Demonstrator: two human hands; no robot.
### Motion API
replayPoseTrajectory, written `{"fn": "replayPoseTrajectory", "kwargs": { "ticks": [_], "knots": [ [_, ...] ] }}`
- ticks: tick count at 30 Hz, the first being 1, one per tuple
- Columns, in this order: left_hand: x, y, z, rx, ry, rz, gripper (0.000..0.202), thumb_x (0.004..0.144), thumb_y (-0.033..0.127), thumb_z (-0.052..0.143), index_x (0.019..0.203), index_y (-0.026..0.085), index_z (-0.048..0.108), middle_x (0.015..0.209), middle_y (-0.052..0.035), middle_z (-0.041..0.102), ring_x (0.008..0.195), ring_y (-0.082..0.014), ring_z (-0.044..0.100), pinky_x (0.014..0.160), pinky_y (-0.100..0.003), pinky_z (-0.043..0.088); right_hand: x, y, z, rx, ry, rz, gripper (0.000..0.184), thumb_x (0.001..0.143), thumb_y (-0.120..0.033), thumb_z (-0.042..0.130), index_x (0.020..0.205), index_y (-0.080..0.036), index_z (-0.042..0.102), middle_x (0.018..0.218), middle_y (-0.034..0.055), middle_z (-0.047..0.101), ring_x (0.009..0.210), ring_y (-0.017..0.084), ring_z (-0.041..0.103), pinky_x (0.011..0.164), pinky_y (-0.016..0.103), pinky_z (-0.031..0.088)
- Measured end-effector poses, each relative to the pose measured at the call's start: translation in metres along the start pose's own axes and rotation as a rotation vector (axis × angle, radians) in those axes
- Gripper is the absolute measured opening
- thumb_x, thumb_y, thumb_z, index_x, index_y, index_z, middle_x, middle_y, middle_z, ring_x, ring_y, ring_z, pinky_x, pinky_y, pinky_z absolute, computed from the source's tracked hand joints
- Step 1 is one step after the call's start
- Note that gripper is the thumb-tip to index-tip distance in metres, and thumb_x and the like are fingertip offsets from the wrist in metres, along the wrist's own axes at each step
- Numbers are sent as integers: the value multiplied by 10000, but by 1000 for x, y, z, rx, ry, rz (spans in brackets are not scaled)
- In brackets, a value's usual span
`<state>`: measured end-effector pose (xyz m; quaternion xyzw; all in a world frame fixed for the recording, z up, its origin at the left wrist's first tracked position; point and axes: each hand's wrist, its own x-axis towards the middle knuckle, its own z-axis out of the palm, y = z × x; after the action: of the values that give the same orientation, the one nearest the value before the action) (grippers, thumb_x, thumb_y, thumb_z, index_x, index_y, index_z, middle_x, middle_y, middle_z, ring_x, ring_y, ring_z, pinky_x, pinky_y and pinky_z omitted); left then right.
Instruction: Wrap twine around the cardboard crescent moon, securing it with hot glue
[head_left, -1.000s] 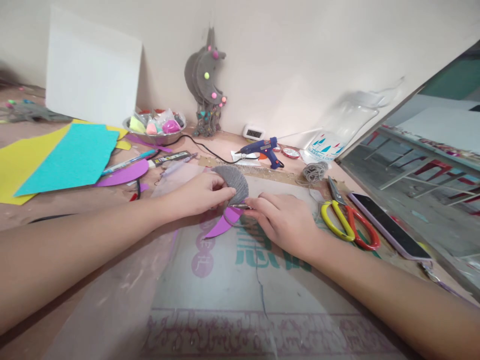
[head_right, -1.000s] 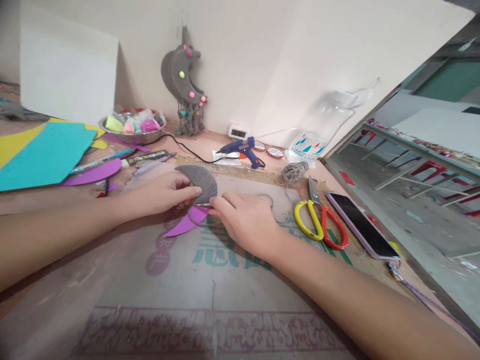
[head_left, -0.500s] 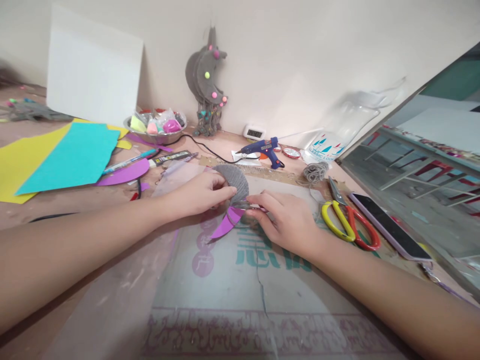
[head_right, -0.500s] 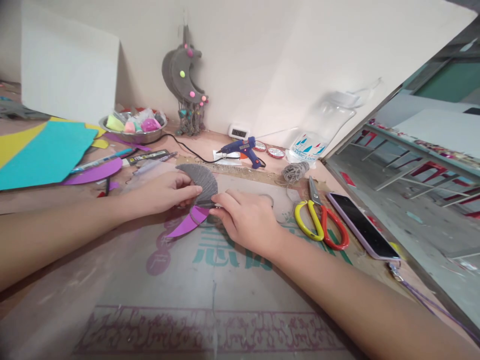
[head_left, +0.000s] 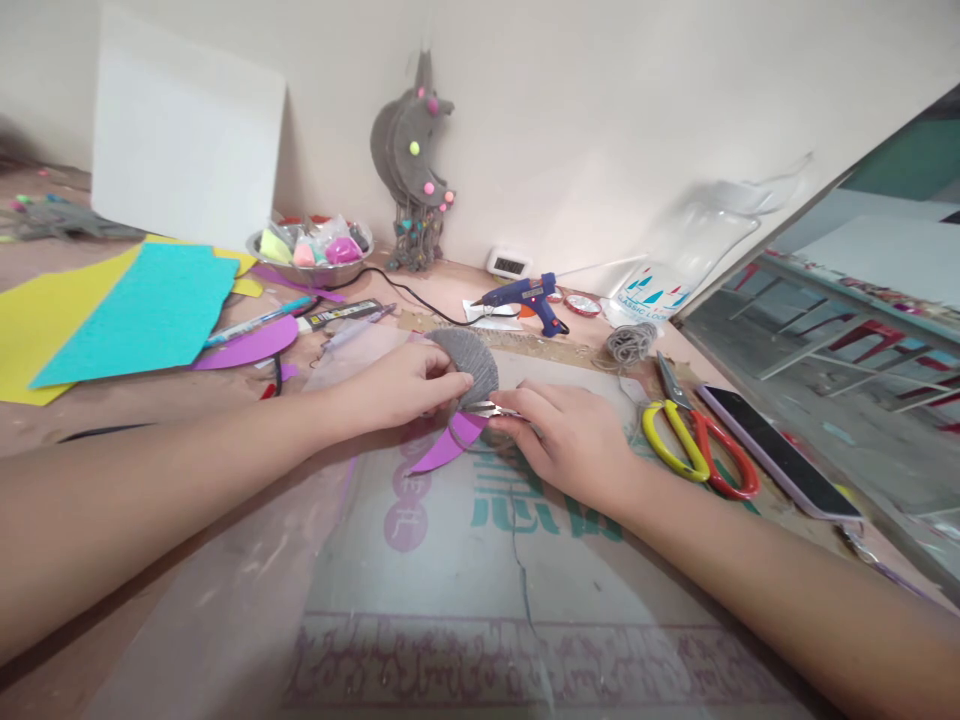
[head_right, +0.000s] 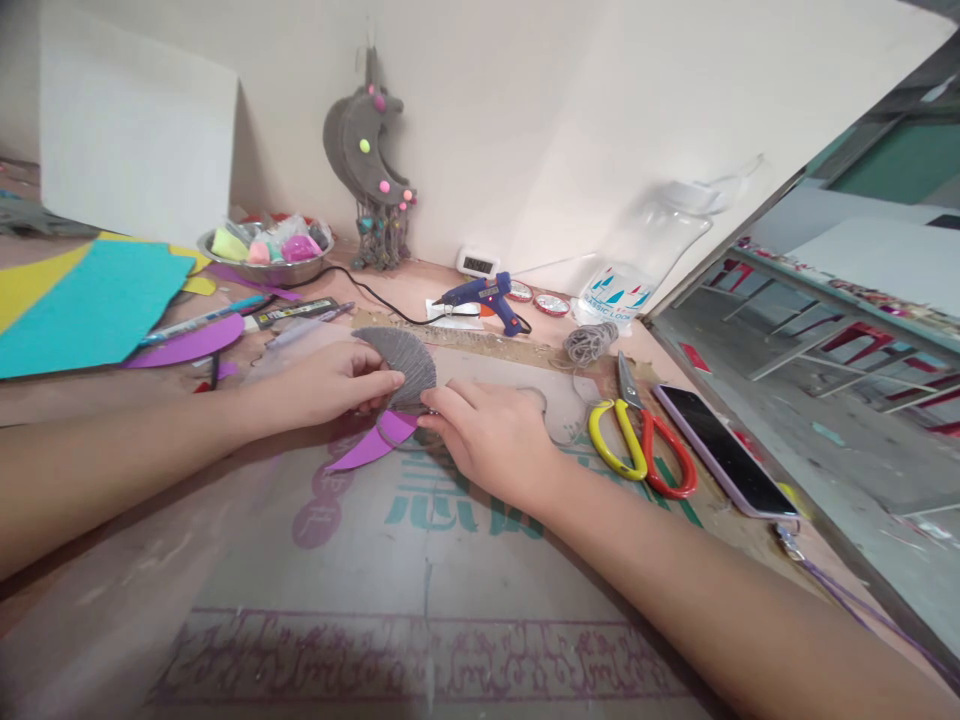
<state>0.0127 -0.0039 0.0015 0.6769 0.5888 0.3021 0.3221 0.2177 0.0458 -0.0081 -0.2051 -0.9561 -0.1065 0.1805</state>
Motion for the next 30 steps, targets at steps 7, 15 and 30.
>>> {"fn": "replayPoseTrajectory", "kwargs": {
  "ticks": [7, 15, 30],
  "knots": [
    [0, 0, 0, 13, 9, 11, 317, 795, 338, 446, 537, 158, 484, 481, 29, 501, 437, -77, 441, 439, -206, 316, -1, 1, -1, -18, 2, -33, 261, 917, -374, 406, 973, -202, 594, 769, 3, 636, 651, 113, 550, 575, 247, 293],
    [1, -2, 1, -19, 2, 10, 310, 797, 346, 443, 553, 161, 486, 496, 25, 514, 441, -81, 451, 439, -207, 329, -1, 0, -2, -29, 44, -38, 249, 910, -370, 422, 979, -206, 597, 736, 0, 623, 627, 114, 546, 550, 247, 292],
    [-1, 0, 0, -65, 2, -8, 306, 798, 344, 439, 556, 161, 476, 505, 19, 517, 453, -81, 458, 444, -201, 345, 0, -1, -2, 64, -11, 44, 251, 896, -380, 445, 1015, -192, 561, 843, 22, 668, 679, 136, 594, 594, 245, 344]
  ]
}}
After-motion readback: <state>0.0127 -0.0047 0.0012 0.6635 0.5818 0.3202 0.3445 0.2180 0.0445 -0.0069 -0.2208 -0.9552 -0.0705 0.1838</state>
